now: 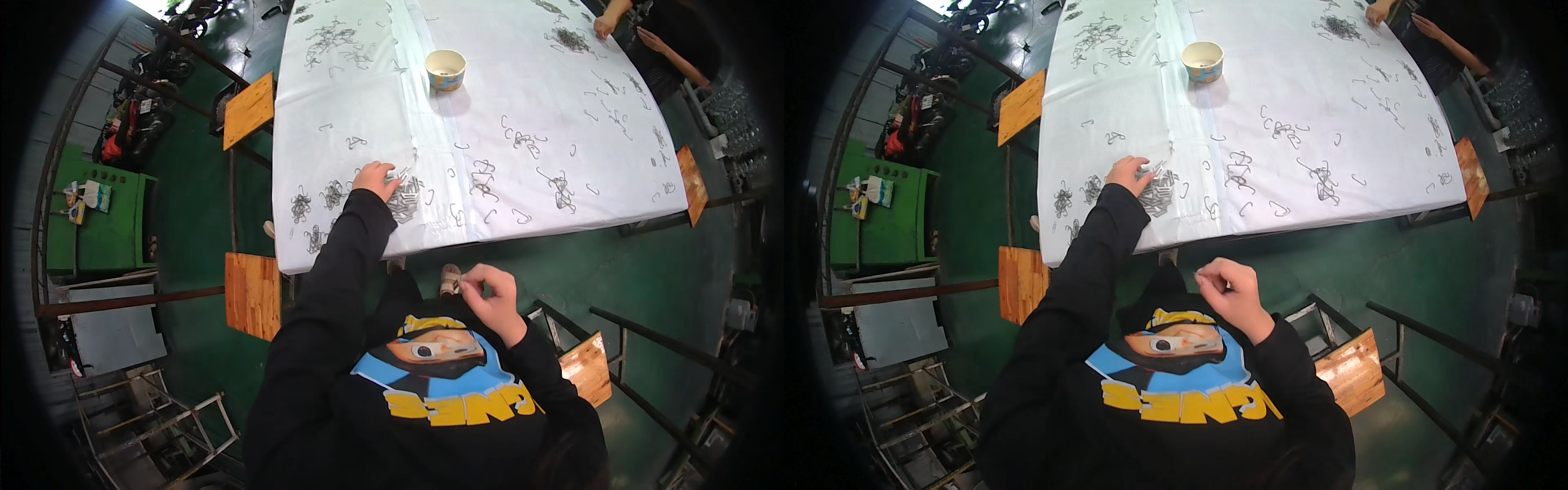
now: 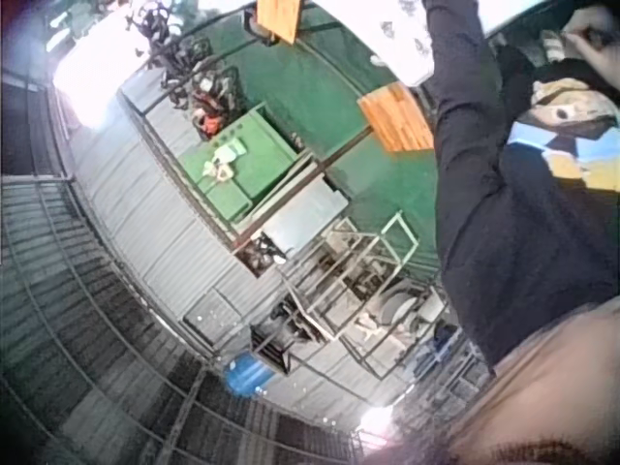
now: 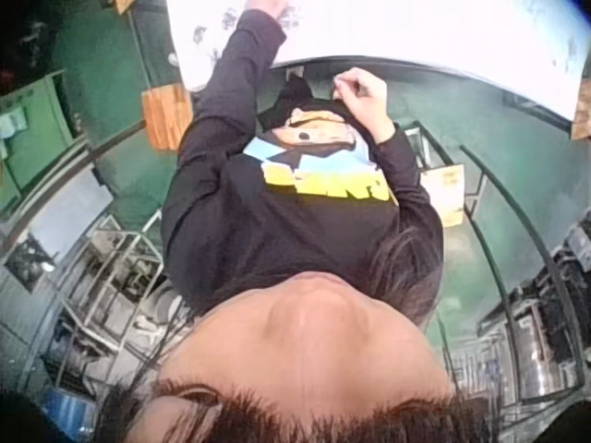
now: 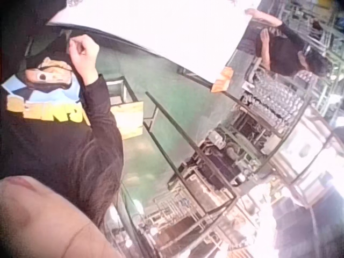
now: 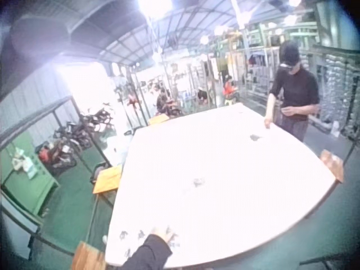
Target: The person attaches small metal hooks to a vertical chain and sorts similar metal components on a white-covered table by hand.
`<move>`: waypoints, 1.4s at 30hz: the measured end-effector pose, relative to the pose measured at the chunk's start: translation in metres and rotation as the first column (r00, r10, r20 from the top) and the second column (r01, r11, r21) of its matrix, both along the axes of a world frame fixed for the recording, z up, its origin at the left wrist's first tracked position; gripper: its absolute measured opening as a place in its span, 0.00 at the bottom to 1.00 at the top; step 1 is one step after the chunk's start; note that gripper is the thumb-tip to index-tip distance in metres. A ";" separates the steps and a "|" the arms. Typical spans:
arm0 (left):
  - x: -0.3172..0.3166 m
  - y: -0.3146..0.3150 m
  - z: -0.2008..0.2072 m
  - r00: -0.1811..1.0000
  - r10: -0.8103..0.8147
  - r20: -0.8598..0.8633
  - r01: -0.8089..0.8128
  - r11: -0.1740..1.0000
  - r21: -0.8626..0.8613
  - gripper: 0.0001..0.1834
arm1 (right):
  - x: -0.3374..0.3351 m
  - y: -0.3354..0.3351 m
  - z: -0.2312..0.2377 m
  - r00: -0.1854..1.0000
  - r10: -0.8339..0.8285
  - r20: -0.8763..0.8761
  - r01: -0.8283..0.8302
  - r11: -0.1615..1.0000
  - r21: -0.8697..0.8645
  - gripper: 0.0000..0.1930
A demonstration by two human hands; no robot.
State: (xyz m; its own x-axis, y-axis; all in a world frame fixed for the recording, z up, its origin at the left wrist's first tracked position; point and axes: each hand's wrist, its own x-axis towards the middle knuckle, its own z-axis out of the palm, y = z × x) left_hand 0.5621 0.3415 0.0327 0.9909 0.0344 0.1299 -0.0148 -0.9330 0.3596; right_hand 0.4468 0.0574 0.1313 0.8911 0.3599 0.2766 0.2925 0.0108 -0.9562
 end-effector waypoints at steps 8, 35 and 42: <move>-0.009 0.000 -0.032 0.994 0.113 -0.010 -0.113 0.979 -0.172 0.12 | 0.014 -0.005 -0.010 0.994 -0.081 -0.075 0.077 0.996 -0.055 0.03; 0.014 0.005 -0.017 0.998 0.051 -0.037 -0.043 0.983 0.177 0.12 | 0.013 -0.001 -0.016 0.995 -0.085 0.059 0.092 0.988 -0.127 0.03; -0.026 -0.017 -0.030 0.959 0.201 -0.199 -0.281 0.769 -0.574 0.08 | 0.012 0.003 -0.021 0.999 -0.043 0.017 0.045 0.984 -0.173 0.03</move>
State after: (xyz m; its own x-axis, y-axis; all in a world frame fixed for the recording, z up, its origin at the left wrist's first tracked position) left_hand 0.5362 0.3245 0.0025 0.9456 0.3048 -0.1138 0.2613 -0.5029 0.8239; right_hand 0.4589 0.0605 0.1101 0.9038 0.3640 0.2251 0.3014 -0.1680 -0.9386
